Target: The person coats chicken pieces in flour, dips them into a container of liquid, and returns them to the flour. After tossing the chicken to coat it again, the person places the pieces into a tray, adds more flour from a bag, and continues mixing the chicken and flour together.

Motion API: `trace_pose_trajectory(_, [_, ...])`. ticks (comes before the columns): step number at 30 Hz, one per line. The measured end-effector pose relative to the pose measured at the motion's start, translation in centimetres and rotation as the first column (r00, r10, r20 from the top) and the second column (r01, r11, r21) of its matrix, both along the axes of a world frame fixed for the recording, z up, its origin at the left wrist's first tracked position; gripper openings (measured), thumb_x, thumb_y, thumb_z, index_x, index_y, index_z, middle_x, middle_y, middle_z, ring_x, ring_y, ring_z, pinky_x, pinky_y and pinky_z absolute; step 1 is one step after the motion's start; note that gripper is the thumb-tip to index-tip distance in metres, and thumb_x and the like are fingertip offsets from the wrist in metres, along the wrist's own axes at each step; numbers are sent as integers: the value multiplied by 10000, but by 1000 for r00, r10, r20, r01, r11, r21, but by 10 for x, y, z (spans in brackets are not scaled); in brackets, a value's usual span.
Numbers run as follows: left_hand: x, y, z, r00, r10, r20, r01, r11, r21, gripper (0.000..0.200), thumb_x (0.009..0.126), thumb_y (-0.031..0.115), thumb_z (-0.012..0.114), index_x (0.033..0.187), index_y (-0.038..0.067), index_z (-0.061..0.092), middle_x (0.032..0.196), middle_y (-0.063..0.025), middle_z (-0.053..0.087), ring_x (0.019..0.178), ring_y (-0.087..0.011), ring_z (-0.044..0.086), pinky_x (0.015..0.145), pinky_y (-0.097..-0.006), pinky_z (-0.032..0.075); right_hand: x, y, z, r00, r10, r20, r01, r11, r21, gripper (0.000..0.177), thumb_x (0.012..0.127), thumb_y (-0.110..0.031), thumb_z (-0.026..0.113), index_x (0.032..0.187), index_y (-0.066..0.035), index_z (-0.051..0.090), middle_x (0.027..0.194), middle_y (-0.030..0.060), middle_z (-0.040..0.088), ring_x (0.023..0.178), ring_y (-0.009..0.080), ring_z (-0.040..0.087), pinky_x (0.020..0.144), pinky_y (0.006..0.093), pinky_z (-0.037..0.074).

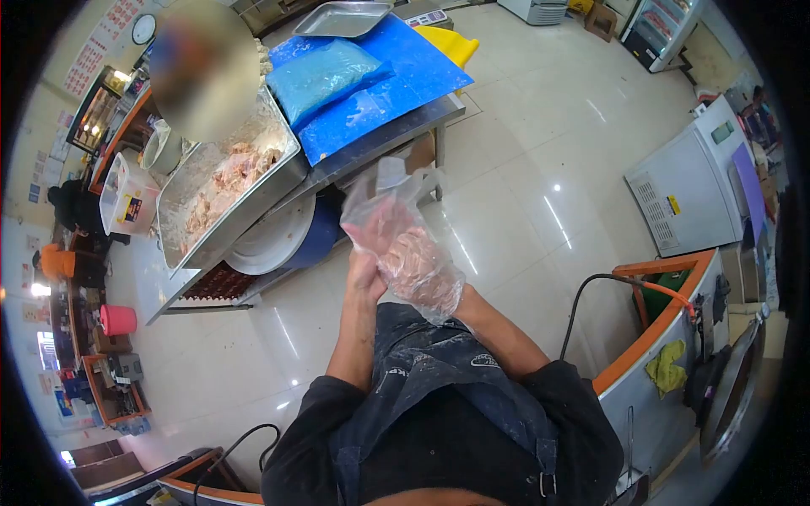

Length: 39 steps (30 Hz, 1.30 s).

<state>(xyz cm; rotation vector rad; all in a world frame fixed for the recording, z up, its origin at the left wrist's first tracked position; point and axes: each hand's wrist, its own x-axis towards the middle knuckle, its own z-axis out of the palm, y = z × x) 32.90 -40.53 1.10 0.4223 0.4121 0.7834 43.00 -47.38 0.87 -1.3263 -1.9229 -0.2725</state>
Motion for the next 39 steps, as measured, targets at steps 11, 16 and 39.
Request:
trace_pose_trajectory(11, [-33,26,-28,948,-19,318,34,999,-40,782,765,764,366,1393,300,337,1410,-158,334,1241,-457,345,955,-586,369,-31,37,-33,983,159,-96,-169,980,-103,168,733,-156,614,890,-98,600,898,85,585,852,262,561,772,427,451])
trace_pose_trajectory(16, [-78,76,-135,930,256,-264,-129,899,418,716,818,693,389,1412,307,283,1393,-138,323,1232,-415,353,956,-609,354,-47,63,-7,962,236,-137,-263,934,-242,138,755,-169,619,862,-84,609,890,81,593,835,271,565,791,433,447])
trace_pose_trajectory(39, [-92,194,-195,919,-339,-199,251,895,-369,708,891,465,469,1464,195,155,1473,-123,234,1157,-361,457,880,-505,455,-94,182,-146,957,173,-234,-291,577,-763,277,745,-158,561,1010,-92,608,1001,141,615,909,330,582,814,474,449])
